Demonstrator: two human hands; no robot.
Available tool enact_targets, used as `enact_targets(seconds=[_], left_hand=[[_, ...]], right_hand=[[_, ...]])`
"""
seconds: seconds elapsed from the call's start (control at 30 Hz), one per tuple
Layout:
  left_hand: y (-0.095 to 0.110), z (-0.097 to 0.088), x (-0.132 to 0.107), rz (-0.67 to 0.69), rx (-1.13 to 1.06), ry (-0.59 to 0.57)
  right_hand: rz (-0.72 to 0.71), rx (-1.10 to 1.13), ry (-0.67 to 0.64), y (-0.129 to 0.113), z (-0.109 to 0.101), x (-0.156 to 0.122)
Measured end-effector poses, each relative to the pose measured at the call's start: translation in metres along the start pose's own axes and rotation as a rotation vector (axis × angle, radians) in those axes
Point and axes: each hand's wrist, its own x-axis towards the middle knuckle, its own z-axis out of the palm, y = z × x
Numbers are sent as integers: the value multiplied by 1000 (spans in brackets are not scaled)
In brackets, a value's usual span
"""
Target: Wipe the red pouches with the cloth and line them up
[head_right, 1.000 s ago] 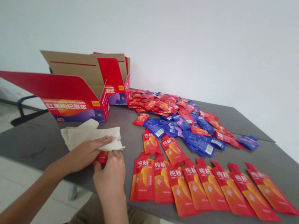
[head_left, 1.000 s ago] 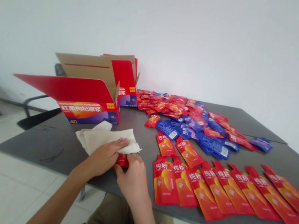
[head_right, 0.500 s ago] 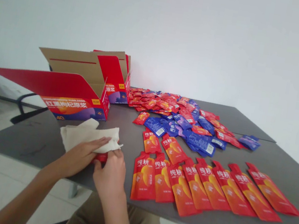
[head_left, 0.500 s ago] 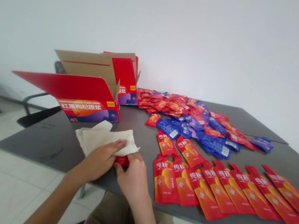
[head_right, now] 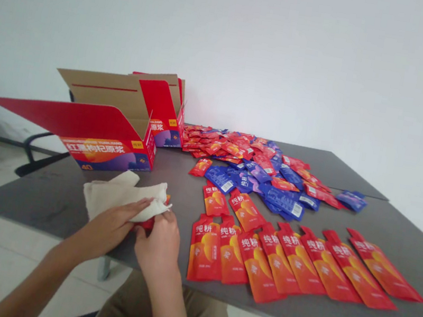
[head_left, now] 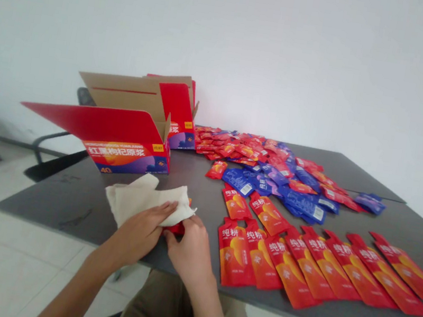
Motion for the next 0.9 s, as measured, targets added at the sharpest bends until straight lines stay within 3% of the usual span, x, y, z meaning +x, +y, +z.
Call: enact_targets(seconds=[0.1, 0.27, 0.33, 0.67, 0.8, 0.9], left_hand=[[3, 2, -4, -34, 37, 15], [-4, -4, 37, -57, 95, -26], [-8, -6, 40, -73, 102, -12], [-36, -12, -39, -308, 199, 170], [-40, -11, -48, -331, 190, 230], [-40, -11, -49, -332, 179, 259]], right_hand=[[-29, -9, 3, 1, 0, 0], [-25, -47, 11, 0, -1, 1], [-17, -60, 2, 0, -1, 1], [-21, -170, -3, 5, -1, 1], [-53, -404, -1, -9, 6, 7], [-57, -642, -108, -29, 15, 18]])
